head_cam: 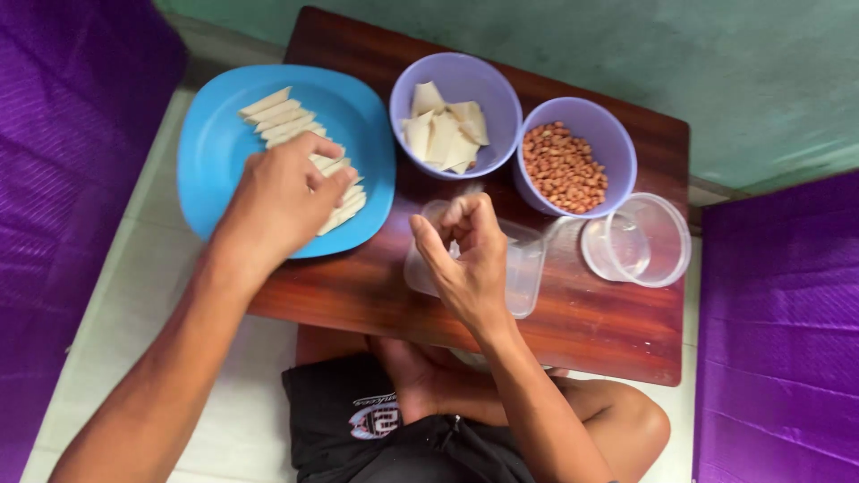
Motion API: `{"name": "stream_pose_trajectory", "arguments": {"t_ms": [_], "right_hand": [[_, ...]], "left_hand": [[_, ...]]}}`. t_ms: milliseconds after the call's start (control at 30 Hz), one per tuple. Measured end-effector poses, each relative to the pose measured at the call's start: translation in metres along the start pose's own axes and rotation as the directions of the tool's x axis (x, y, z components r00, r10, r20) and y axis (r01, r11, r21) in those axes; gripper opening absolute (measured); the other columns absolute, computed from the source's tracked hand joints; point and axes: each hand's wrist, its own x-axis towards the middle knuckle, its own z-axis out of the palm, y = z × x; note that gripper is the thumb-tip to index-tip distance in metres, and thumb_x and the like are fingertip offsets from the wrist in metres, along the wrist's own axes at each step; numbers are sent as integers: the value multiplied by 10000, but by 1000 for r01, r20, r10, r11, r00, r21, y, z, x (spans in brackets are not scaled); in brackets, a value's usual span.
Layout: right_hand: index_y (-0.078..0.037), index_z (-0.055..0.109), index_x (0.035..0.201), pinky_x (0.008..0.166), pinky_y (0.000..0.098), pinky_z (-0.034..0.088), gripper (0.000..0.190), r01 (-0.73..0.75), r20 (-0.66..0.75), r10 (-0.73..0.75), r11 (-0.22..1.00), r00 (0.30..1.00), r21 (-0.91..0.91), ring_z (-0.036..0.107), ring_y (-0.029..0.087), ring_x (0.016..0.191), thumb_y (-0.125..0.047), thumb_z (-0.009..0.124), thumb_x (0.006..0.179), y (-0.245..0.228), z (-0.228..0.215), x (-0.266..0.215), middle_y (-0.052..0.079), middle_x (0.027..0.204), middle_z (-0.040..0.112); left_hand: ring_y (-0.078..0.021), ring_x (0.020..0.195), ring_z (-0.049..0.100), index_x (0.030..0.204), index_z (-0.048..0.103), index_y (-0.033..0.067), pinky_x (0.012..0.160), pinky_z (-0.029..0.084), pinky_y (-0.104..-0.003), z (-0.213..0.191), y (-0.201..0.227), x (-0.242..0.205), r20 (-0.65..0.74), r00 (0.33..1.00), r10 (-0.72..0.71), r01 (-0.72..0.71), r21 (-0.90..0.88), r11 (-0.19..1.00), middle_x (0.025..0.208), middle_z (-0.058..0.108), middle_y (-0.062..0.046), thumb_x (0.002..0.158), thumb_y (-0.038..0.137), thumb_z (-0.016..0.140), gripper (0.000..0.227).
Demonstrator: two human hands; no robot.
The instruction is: Manually folding small square wrappers around individual peanuts to prepare snacks.
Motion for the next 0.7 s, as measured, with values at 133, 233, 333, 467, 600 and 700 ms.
{"name": "stream_pose_trajectory", "arguments": {"t_ms": [133,233,333,467,600,700], "right_hand": [[-68,528,796,482,221,458,255,-7,-57,3,998,998,-67,577,121,490,-46,736,942,-21,-32,6,80,592,650],[-36,545,815,516,217,536,243,-27,-65,26,1000,998,-11,703,145,538,-46,763,922,-19,-48,12,144,668,731],[-20,584,826,549,222,563,216,-2,-75,2,1000,997,-9,736,152,589,-44,787,897,-20,-58,23,165,733,764],[-45,698,807,509,212,556,142,111,-27,-118,978,993,-178,704,129,513,-88,750,932,-32,-61,44,88,618,733],[-102,633,660,427,278,472,385,176,-16,-198,900,980,-398,587,180,385,-162,592,1038,-25,-63,60,41,463,614],[-46,554,695,447,357,455,370,188,-35,-229,869,973,-457,590,314,445,-135,549,1053,-7,-68,60,194,533,566]], "left_hand": [[-424,929,712,1203,705,101,860,556,-554,33,44,-3,54,993,107,-107,-3,994,833,780,-125,939,323,641,351],[-256,571,677,1110,738,133,568,539,-372,61,50,11,29,964,265,-257,-166,952,711,755,-83,893,246,672,254],[-221,541,683,1051,740,130,549,547,-341,72,50,34,-92,926,367,-377,-141,915,680,738,-55,922,255,684,188],[-357,766,705,1067,739,89,682,566,-454,83,48,80,-127,827,548,-543,71,837,861,749,-130,939,137,668,154],[-389,903,678,1043,720,95,784,570,-475,99,48,126,9,768,641,-610,316,727,974,685,-140,925,62,571,194],[-381,942,656,1050,697,78,814,567,-464,112,41,143,58,783,619,-601,328,729,1021,629,-123,920,67,570,182]]}}
